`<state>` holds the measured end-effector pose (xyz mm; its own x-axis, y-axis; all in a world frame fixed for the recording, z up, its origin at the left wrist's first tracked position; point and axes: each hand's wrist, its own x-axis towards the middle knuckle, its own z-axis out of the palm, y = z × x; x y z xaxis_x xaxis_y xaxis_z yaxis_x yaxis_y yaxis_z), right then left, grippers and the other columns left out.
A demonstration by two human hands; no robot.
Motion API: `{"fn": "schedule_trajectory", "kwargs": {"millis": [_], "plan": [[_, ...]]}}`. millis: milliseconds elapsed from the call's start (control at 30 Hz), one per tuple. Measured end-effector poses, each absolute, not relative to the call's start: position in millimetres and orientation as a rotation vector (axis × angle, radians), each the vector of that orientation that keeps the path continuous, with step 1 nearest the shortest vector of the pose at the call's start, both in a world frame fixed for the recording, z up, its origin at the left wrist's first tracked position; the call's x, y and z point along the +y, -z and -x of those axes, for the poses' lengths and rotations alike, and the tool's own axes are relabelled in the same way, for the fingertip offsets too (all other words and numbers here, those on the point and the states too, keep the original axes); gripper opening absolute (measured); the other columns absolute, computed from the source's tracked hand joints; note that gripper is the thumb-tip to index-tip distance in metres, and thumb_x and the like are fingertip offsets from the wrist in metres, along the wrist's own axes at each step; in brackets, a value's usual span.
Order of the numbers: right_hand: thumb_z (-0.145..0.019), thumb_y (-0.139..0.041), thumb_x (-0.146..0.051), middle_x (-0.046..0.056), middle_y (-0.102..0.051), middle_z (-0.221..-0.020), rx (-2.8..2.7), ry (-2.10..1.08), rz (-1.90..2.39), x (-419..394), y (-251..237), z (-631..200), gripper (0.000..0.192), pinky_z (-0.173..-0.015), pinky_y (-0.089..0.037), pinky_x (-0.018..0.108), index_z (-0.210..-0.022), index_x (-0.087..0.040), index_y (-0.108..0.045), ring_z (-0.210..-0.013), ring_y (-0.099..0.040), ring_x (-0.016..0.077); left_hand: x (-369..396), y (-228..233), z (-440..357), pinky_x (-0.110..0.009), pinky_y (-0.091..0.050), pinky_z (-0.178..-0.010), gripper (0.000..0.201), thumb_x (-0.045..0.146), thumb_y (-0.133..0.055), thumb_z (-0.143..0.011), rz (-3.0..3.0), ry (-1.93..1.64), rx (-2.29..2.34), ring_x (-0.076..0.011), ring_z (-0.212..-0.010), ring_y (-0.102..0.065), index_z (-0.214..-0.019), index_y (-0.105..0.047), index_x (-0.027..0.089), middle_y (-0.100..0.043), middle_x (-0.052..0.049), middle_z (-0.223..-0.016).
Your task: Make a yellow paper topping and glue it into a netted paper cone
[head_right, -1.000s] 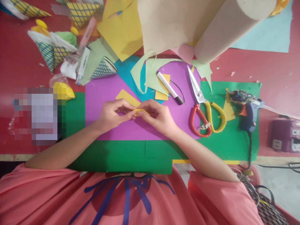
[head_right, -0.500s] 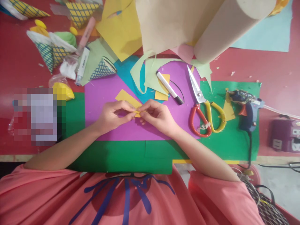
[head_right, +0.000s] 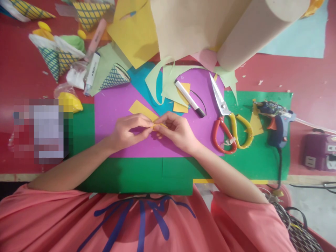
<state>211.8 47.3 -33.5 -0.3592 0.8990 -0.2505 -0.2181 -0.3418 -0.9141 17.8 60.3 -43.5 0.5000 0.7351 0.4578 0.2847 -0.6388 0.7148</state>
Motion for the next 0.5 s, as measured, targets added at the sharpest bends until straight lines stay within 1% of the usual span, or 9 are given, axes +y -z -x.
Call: {"fn": "schedule_trajectory", "kwargs": {"millis": [67,200,367,433,500], "plan": [[-0.072,-0.083,-0.034,0.001,-0.071,-0.072,-1.074,-1.794,1.038,46.8,33.6,-212.1,0.028,-0.058,-0.058,0.024,-0.082,-0.016,-0.064,-0.059,-0.068,0.0107,60.2,41.6,-18.3,-0.018,-0.055,-0.067,0.004,0.018,-0.066,-0.085,-2.076,-1.009,0.889,-0.0093,-0.072,-0.069,-0.084,-0.062,0.018,-0.072,0.001,-0.077],[-0.071,-0.084,-0.035,0.001,-0.072,-0.075,-1.112,-1.759,1.046,45.1,35.9,-212.2,0.028,-0.059,-0.058,0.024,-0.083,-0.017,-0.066,-0.062,-0.068,0.0113,60.2,38.6,-18.8,-0.014,-0.052,-0.058,0.011,0.027,-0.068,-0.086,-1.905,-0.936,0.955,-0.0066,-0.062,-0.067,-0.082,-0.063,0.018,-0.072,0.003,-0.072],[-0.071,-0.084,-0.033,0.001,-0.072,-0.079,-1.139,-1.681,1.049,45.8,35.9,-212.7,0.026,-0.065,-0.058,0.024,-0.082,-0.017,-0.068,-0.067,-0.069,0.0108,61.0,39.7,-17.6,-0.015,-0.053,-0.06,0.012,0.029,-0.067,-0.087,-1.89,-0.943,0.953,-0.0081,-0.065,-0.069,-0.082,-0.065,0.018,-0.074,0.001,-0.074],[-0.072,-0.083,-0.035,0.001,-0.072,-0.079,-1.127,-1.726,1.049,47.3,33.2,-213.4,0.026,-0.062,-0.059,0.023,-0.084,-0.017,-0.067,-0.065,-0.068,0.0104,61.0,41.1,-16.8,-0.015,-0.054,-0.062,0.01,0.027,-0.068,-0.086,-1.915,-0.98,0.947,-0.0078,-0.066,-0.07,-0.082,-0.065,0.018,-0.074,0.002,-0.073],[-0.076,-0.08,-0.039,0.0,-0.072,-0.074,-1.102,-1.805,1.055,48.7,30.1,-214.0,0.029,-0.056,-0.058,0.022,-0.087,-0.016,-0.066,-0.059,-0.067,0.01,60.8,42.6,-16.1,-0.015,-0.053,-0.062,0.008,0.025,-0.069,-0.085,-1.944,-1.016,0.942,-0.0076,-0.067,-0.07,-0.082,-0.065,0.019,-0.074,0.003,-0.074]]}}
